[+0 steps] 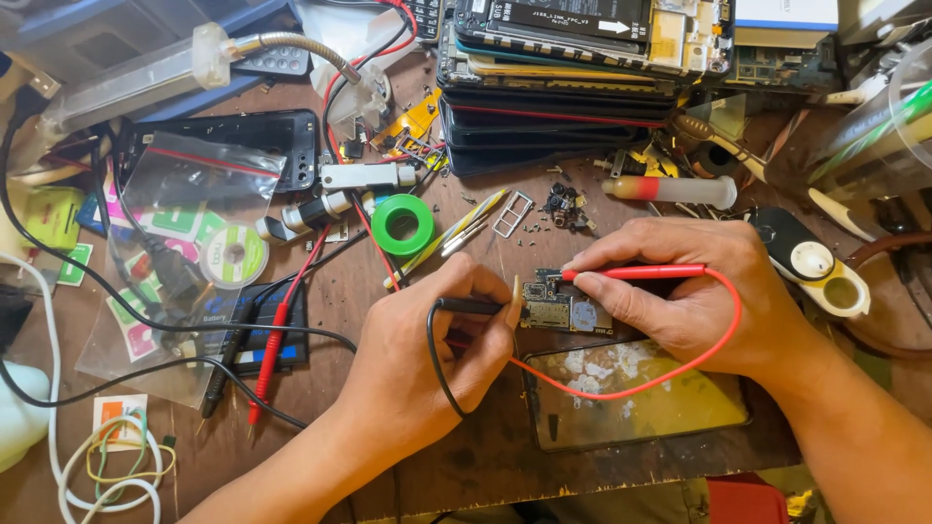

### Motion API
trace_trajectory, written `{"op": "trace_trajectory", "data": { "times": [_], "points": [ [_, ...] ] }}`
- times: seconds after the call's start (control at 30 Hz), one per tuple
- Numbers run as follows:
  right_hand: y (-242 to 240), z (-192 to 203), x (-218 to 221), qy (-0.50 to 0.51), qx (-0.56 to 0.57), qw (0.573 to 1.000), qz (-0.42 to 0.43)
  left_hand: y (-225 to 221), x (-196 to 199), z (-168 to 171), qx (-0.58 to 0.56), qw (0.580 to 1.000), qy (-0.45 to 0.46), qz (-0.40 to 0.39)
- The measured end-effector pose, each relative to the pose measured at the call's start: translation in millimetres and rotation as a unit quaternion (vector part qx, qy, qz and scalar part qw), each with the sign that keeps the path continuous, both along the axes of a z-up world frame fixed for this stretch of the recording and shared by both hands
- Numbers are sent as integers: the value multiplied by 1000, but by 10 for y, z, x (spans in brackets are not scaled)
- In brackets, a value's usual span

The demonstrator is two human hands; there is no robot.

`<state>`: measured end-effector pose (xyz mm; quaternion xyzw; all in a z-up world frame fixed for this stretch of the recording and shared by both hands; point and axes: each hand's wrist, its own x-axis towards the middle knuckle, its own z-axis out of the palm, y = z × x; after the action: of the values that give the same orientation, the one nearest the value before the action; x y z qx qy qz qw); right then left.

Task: Using a multimeter to test components on a smartphone motherboard for diagnostic purposes.

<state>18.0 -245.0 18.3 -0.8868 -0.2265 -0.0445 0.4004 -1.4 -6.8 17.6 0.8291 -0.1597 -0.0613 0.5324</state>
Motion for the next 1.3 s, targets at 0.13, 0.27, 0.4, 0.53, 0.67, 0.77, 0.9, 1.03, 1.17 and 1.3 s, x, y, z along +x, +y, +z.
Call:
{"op": "trace_trajectory", "data": {
  "times": [0.13,0.27,0.4,0.53,0.67,0.77,0.9,1.03,1.17,1.3],
  "points": [
    [10,4,-2,1,-7,1000,-2,5,-9,-6,-1,1000,-9,1],
    [12,-3,0,-10,-5,1000,2,11,-15,-1,-25,1000,17,-2],
    [8,-13,-2,-7,-7,1000,1,15,-15,2,-16,1000,15,-3],
    [9,-13,-4,-8,-4,1000,3,12,-15,-5,-15,1000,20,-2],
    [12,-8,-6,-5,-5,1000,0,17,-12,-8,-12,1000,2,-8],
    [12,-5,-1,-5,-5,1000,-1,21,-8,-1,-12,1000,0,-10],
    [8,-11,-1,-11,-7,1000,3,21,-11,1,-13,1000,-7,-11],
    [11,-8,-4,-6,-5,1000,0,25,-8,-10,-19,1000,7,-15],
    [12,-14,0,-13,-7,1000,3,31,-3,-7,-4,1000,-13,-18],
    [12,10,-1,-17,-8,1000,6,22,-6,-10,-6,1000,0,-12]
  ]
}}
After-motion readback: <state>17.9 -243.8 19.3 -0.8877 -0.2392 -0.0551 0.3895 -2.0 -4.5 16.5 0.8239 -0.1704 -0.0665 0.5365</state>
